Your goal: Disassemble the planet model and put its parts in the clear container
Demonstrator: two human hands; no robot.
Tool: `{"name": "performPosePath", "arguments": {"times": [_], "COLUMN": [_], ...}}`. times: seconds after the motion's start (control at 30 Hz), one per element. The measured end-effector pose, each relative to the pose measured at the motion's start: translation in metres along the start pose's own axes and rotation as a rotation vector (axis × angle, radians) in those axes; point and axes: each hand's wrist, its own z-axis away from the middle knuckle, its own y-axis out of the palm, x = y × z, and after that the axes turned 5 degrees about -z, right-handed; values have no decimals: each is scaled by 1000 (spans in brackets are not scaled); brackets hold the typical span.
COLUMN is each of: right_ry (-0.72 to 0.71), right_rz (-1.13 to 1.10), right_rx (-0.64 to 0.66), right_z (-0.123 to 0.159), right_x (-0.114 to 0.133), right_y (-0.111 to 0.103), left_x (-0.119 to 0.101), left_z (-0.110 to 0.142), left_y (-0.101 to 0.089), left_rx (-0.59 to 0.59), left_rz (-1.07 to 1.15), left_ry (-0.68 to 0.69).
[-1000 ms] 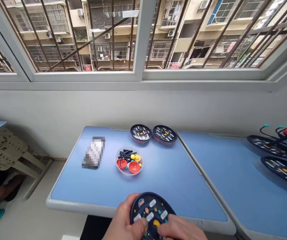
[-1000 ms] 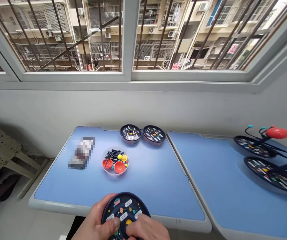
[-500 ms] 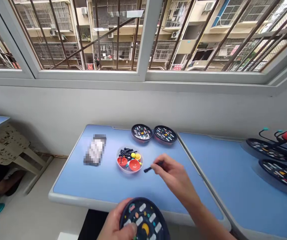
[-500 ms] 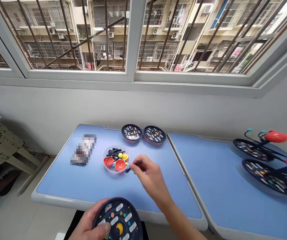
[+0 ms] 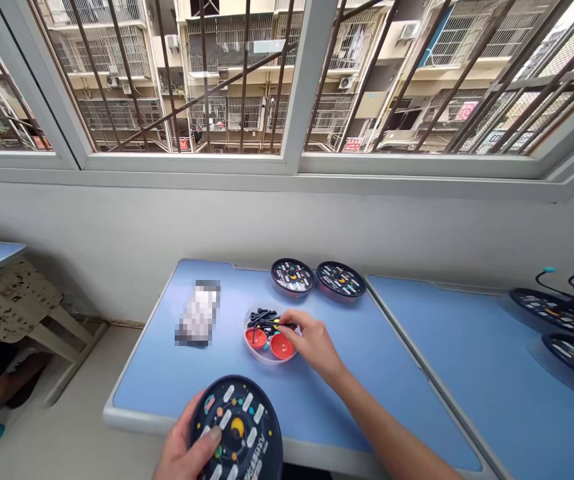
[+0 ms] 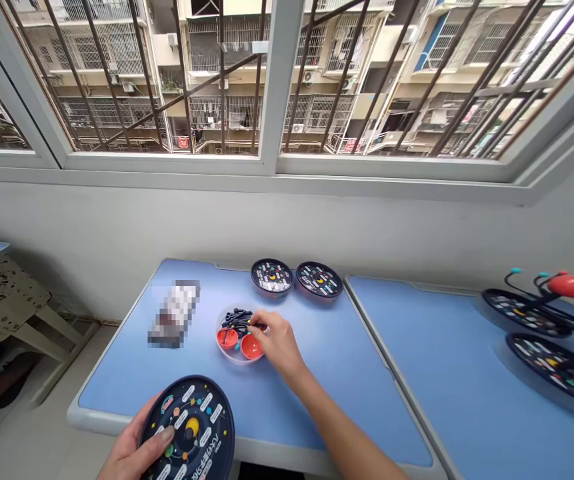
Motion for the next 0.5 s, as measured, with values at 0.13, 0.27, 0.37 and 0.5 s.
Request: {"name": "performPosePath", "arguments": {"times": [0.13,0.27,0.37,0.5], "right_ry": [-37,-67,-75,-30], "right_rz": [5,0,-2,-16], "right_rx": [-3,6,-10,-35], "right_z": [0,3,10,27], "right_x": [-5,-6,-2,13], "right_y": [6,3,-3,-11], "left_x": [1,-2,-6,-10], "left_z": [-5,-7,-10,-15], "left_y": [-1,-3,-5,1], "left_rx": [-14,-10,1,-6], "left_rz": [-2,-7,17,50], "left_ry": [44,2,3,24]}}
